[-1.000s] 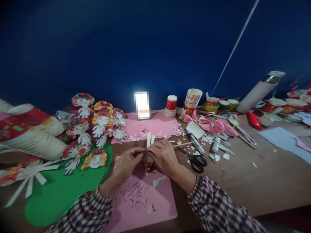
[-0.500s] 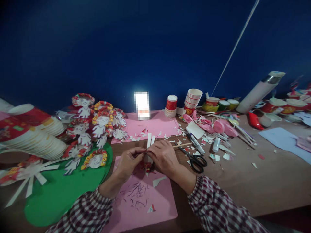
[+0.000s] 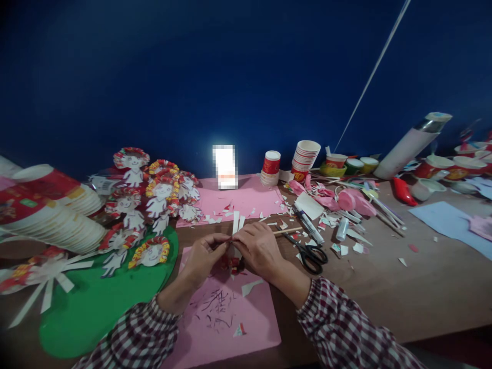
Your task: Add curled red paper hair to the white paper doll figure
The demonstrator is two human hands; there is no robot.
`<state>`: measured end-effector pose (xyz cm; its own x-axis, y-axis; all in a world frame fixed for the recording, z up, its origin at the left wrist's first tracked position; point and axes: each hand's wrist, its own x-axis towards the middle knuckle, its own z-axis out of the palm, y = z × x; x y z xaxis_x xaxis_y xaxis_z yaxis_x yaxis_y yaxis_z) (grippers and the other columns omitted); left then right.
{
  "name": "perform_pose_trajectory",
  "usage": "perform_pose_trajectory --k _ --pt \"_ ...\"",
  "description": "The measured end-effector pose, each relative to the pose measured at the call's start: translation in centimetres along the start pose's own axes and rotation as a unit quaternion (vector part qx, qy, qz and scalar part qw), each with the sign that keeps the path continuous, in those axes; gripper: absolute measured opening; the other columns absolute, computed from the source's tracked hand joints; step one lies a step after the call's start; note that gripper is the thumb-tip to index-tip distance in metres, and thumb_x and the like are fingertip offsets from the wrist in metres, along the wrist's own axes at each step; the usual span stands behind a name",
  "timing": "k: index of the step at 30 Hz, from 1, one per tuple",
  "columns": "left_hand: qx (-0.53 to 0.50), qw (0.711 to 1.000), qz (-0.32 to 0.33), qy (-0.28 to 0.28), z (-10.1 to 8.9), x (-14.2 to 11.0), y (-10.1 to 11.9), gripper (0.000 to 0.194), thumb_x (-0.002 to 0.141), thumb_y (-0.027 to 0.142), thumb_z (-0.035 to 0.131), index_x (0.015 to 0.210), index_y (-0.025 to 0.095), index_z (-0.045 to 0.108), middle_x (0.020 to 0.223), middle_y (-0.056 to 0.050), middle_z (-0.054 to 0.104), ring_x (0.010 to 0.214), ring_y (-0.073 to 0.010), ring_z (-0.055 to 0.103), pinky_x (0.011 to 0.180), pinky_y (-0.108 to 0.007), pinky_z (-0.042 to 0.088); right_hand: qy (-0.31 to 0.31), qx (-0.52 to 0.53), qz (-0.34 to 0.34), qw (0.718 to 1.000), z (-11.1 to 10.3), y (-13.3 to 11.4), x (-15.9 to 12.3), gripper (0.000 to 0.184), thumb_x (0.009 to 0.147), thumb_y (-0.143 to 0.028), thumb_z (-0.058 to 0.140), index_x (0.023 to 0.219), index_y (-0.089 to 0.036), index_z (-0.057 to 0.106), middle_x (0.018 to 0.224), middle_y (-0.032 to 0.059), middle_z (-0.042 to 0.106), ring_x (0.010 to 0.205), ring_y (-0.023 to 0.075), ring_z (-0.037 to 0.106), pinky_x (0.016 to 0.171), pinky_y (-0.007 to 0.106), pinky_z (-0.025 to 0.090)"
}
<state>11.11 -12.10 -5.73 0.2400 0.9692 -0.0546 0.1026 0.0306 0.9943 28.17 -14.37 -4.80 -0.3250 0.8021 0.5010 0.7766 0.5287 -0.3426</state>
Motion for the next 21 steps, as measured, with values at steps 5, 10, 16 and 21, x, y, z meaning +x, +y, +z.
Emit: perform_pose_trajectory --k 5,10,16,21 --pt "0.006 1.000 0.007 -0.007 -0.10 0.03 -0.03 0.017 0.070 0.022 0.063 0.083 0.013 0.070 0.082 -0.008 0.071 0.075 -0.0172 0.064 0.069 -0.025 0.049 0.000 -0.003 0.003 1.000 0.06 0.02 -0.02 0.014 0.090 -0.028 0.050 0.088 -0.020 0.061 0.087 0.0032 0.064 0.083 0.0166 0.054 0.078 0.032 0.037" --pt "0.016 1.000 0.010 -0.008 -0.14 0.01 -0.06 0.017 0.072 0.021 0.062 0.084 0.013 0.070 0.083 -0.008 0.071 0.075 -0.0174 0.064 0.070 -0.025 0.049 0.000 -0.003 -0.001 1.000 0.00 -0.01 0.02 0.015 0.090 -0.028 0.049 0.087 -0.020 0.062 0.086 0.0032 0.064 0.082 0.0164 0.054 0.077 0.031 0.036" --pt "0.017 1.000 0.011 -0.013 -0.14 -0.03 -0.13 0.018 0.072 0.022 0.061 0.085 0.012 0.069 0.082 -0.009 0.071 0.075 -0.0176 0.063 0.069 -0.026 0.049 0.004 0.001 0.000 1.000 0.08 0.03 0.01 0.015 0.091 -0.028 0.049 0.087 -0.020 0.061 0.087 0.0041 0.065 0.082 0.0169 0.054 0.077 0.031 0.036" --pt "0.022 1.000 0.010 -0.017 -0.23 -0.01 -0.43 0.018 0.073 0.023 0.060 0.085 0.013 0.069 0.082 -0.008 0.070 0.074 -0.0167 0.063 0.068 -0.025 0.049 0.002 -0.005 -0.005 1.000 0.05 0.03 0.03 0.014 0.090 -0.028 0.050 0.087 -0.020 0.061 0.086 0.0033 0.065 0.082 0.0162 0.054 0.077 0.030 0.036"
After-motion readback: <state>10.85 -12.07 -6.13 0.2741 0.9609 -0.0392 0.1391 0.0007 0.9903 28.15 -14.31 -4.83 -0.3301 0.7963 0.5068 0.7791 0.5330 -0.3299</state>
